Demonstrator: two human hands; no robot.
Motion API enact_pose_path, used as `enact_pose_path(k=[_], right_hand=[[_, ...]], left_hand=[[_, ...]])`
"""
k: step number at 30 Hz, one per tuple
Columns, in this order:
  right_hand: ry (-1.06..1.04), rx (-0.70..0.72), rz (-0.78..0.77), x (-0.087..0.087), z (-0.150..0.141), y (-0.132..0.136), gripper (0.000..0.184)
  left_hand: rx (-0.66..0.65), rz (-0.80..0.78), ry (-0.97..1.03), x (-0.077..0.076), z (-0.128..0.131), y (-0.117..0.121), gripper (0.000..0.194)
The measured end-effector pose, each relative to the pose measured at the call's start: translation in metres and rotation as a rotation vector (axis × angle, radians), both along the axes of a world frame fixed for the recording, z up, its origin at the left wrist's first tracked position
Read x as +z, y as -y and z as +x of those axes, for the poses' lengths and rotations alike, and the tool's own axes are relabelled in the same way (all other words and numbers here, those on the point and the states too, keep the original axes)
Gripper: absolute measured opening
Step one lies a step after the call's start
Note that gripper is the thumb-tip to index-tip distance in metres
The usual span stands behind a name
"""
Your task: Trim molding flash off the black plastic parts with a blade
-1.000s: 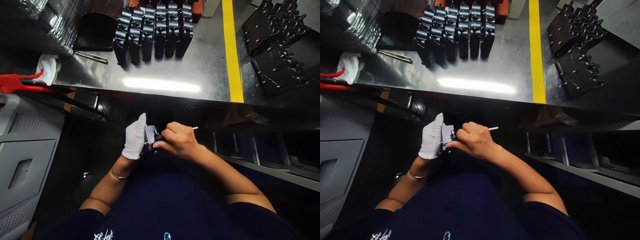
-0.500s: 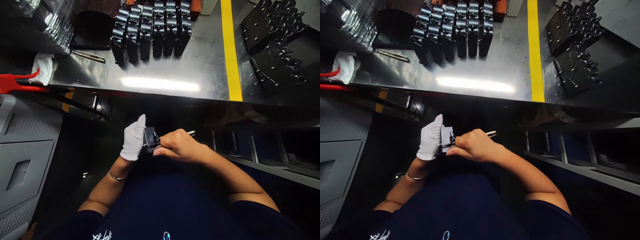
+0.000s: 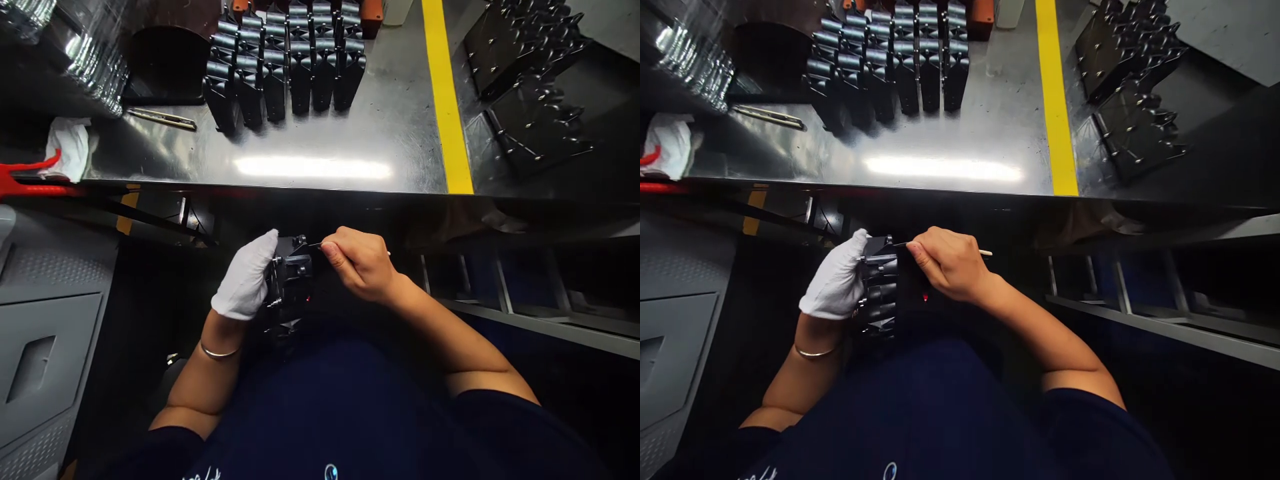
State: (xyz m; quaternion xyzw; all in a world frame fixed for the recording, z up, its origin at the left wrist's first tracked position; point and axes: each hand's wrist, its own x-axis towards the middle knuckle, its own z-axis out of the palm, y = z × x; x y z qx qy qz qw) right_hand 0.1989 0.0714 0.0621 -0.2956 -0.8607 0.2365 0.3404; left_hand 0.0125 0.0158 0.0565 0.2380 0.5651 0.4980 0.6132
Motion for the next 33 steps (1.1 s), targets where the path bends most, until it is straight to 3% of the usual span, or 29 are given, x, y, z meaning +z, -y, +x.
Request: enact_pose_path(k=[9,21,27,31,33], right_hand=[[0.043,-0.058,0.1,-0.003,0.001,0.002,0.027],[0.076,-0.037,0.206,-0.006,0.003,0.004,0.027],[0.074,0.066,0.078,-0.003,0.006,0.005,0.027],[-0.046,0.244,-0.12,0.005,0.011,0.003,0.027],[-0.092,0.252,-0.13,0.008,0.012,0.003,0.025]], left_hand=[[-0.082,0.016,-0.084,0.003,0.004,0.002,0.034],[-0.104,0.0,-0.035,0.002,0.005,0.003,0.034],[-0.126,0.03,-0.127,-0.01,0.002,0.007,0.034],[-0.135,0.041,-0.13,-0.004,0.003,0.009,0.035],[-0.101,0.079,-0.19,0.003,0.004,0.008,0.033]])
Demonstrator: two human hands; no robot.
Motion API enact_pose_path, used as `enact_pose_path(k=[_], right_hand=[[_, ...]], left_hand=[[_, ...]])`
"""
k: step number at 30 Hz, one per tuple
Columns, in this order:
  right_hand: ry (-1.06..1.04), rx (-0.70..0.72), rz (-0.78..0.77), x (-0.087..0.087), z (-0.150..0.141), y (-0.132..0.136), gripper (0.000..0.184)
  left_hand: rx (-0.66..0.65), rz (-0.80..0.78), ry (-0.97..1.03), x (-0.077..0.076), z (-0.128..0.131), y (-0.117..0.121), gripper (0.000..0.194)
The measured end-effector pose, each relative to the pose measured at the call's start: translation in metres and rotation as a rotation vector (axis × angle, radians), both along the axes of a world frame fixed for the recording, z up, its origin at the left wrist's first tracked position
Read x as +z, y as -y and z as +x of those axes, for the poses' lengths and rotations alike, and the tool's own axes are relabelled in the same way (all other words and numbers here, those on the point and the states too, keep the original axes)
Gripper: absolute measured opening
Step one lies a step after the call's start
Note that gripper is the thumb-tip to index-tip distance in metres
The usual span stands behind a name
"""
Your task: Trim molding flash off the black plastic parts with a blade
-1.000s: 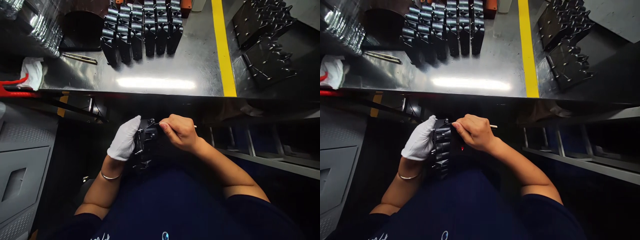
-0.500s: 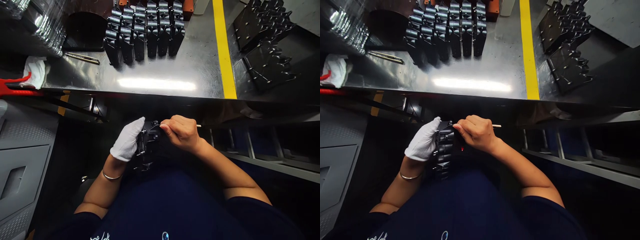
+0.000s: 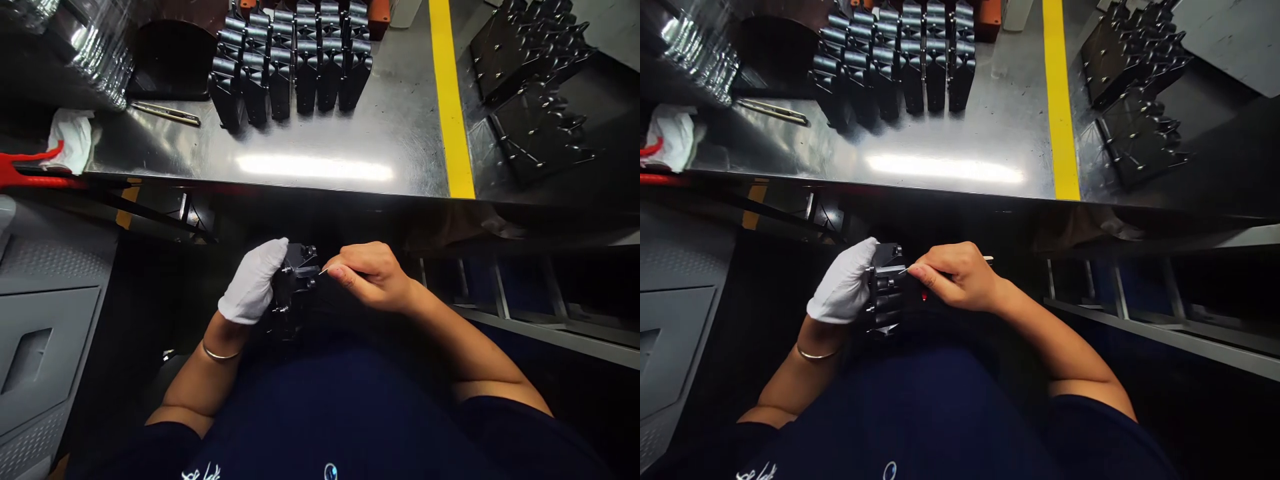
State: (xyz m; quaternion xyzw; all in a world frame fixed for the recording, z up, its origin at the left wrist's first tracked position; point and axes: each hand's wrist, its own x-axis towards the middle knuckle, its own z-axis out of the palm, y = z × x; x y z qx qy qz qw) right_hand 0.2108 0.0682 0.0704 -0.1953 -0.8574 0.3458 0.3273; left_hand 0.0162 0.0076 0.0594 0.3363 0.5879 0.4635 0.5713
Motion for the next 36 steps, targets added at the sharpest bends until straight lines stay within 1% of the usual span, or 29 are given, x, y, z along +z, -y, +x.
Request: enact_pose_path(k=[3,5,9,12,15,16,17,18,19,21,23,24,26,27,29,33,36], right_hand=[[0.014,-0.087,0.077,0.002,0.0,0.001,0.021],[0.06,-0.08,0.063,0.003,0.0,0.002,0.022],[0.161,0.073,-0.157,0.008,0.003,0.002,0.031],[0.191,0.184,-0.288,0.013,0.009,-0.001,0.033],[0.098,0.382,-0.405,0.015,0.015,-0.003,0.034],[0.026,0.409,-0.43,0.014,0.017,-0.003,0.034],[-0.049,0.385,-0.429,0.014,0.018,-0.004,0.035],[-0.105,0.313,-0.393,0.012,0.018,-0.004,0.035],[-0.13,0.214,-0.317,0.01,0.018,-0.004,0.035],[-0.08,0.04,-0.081,0.006,0.015,-0.003,0.035],[0.047,-0.056,0.181,0.001,0.01,-0.001,0.04],[0.102,-0.091,0.288,-0.001,0.008,-0.001,0.045],[0.175,-0.133,0.428,-0.003,0.004,0.0,0.051],[0.191,-0.137,0.465,-0.003,0.002,0.0,0.052],[0.193,-0.117,0.486,-0.002,0.001,0.0,0.053],[0.176,-0.052,0.474,0.0,0.002,-0.002,0.054],[0.178,-0.071,0.461,-0.001,0.002,-0.003,0.053]], left_hand=[[0.021,0.047,-0.097,0.008,-0.001,-0.001,0.031],[0.015,0.052,-0.129,0.009,-0.001,0.0,0.033],[0.003,0.034,-0.169,0.007,0.0,0.004,0.038],[-0.036,0.008,-0.156,0.005,0.002,0.007,0.041],[-0.03,0.014,-0.177,0.005,0.003,0.008,0.04],[-0.018,0.025,-0.186,0.005,0.003,0.007,0.039],[-0.012,0.036,-0.188,0.005,0.002,0.007,0.038],[-0.013,0.044,-0.183,0.006,0.0,0.006,0.037],[-0.021,0.051,-0.172,0.006,-0.001,0.006,0.036],[-0.052,0.054,-0.162,0.007,-0.003,0.006,0.035],[-0.086,0.048,-0.166,0.008,-0.003,0.006,0.033],[-0.103,0.043,-0.168,0.008,-0.003,0.006,0.033],[-0.126,0.032,-0.164,0.007,-0.002,0.006,0.035],[-0.132,0.028,-0.16,0.007,-0.001,0.006,0.036],[-0.138,0.017,-0.147,0.005,0.0,0.007,0.038],[-0.131,-0.005,-0.141,0.001,0.001,0.008,0.041],[-0.128,-0.013,-0.134,0.002,0.001,0.007,0.041]])
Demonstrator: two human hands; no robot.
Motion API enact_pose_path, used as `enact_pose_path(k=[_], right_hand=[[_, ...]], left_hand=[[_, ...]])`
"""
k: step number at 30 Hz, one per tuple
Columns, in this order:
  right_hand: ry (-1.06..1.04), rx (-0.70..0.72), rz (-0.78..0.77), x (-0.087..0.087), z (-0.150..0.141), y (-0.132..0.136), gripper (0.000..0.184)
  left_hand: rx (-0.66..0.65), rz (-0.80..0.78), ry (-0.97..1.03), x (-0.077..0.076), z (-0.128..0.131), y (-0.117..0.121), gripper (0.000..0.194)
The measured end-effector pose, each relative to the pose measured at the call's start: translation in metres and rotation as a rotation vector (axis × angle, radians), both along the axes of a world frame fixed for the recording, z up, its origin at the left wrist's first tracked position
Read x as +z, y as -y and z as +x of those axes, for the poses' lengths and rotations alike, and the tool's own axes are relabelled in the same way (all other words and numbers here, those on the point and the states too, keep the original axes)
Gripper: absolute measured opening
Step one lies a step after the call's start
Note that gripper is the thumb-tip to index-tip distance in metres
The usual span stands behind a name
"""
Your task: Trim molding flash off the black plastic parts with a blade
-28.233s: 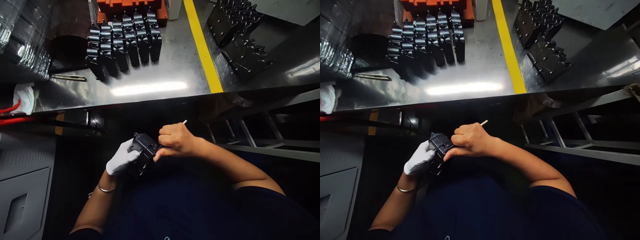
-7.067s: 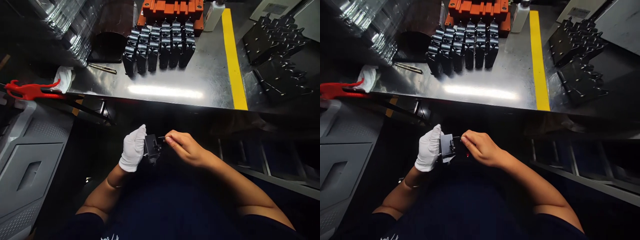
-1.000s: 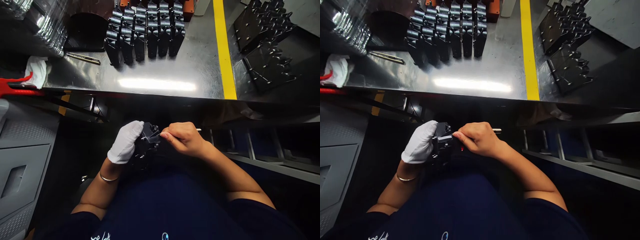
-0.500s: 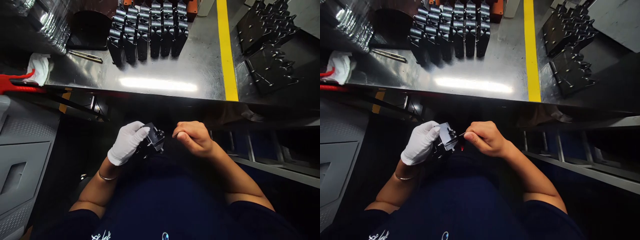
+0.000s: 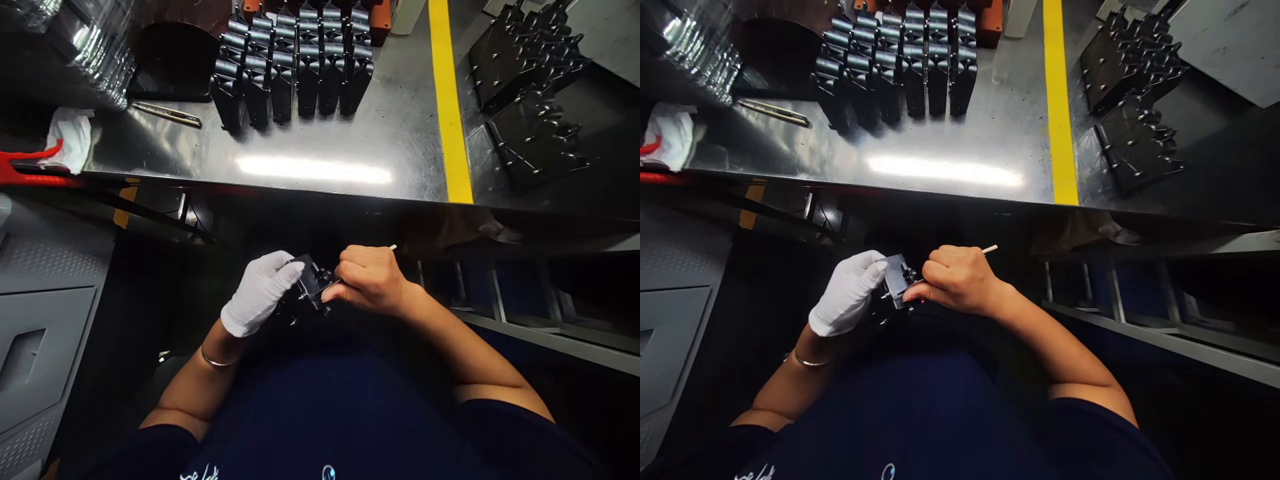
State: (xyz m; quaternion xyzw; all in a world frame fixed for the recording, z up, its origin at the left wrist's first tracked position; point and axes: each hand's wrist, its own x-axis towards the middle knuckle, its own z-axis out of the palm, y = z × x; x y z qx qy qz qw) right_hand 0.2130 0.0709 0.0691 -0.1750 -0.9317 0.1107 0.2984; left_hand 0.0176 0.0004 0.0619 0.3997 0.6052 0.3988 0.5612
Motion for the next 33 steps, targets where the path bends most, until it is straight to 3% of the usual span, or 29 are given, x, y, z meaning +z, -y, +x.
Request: enact_pose_path(k=[5,9,12,15,19,22,24,27,30,32,33], right_hand=[[0.011,0.032,-0.088,-0.004,-0.001,0.001,0.052],[-0.166,0.171,-0.359,-0.006,0.006,-0.002,0.047],[-0.372,0.052,-0.502,-0.014,0.01,-0.001,0.037],[-0.384,-0.129,-0.551,-0.034,0.004,0.012,0.035],[-0.182,-0.258,-0.775,-0.065,-0.008,0.044,0.058],[-0.169,-0.281,-0.943,-0.064,-0.001,0.043,0.049],[-0.256,-0.355,-0.986,-0.046,0.011,0.016,0.049],[-0.283,-0.679,-0.776,-0.001,0.03,-0.052,0.049],[0.056,-1.022,-0.479,0.043,0.037,-0.129,0.05],[0.281,-1.103,-0.389,0.059,0.032,-0.173,0.05],[0.286,-1.119,-0.385,0.063,0.027,-0.192,0.049]], left_hand=[[-0.017,-0.015,-0.021,0.002,0.001,-0.001,0.039],[0.085,0.022,-0.036,0.0,0.005,-0.003,0.037],[0.251,0.09,-0.091,-0.003,0.009,-0.007,0.036],[0.379,0.126,-0.07,-0.007,0.014,-0.012,0.036],[0.551,0.143,0.194,-0.01,0.024,-0.02,0.036],[0.47,0.095,0.47,-0.006,0.029,-0.024,0.03],[0.361,0.035,0.548,-0.003,0.029,-0.025,0.032],[0.334,-0.029,0.488,-0.002,0.024,-0.028,0.041],[0.348,-0.053,0.422,-0.005,0.018,-0.03,0.046],[0.422,-0.053,0.39,-0.01,0.016,-0.03,0.05],[0.464,-0.056,0.378,-0.013,0.015,-0.029,0.052]])
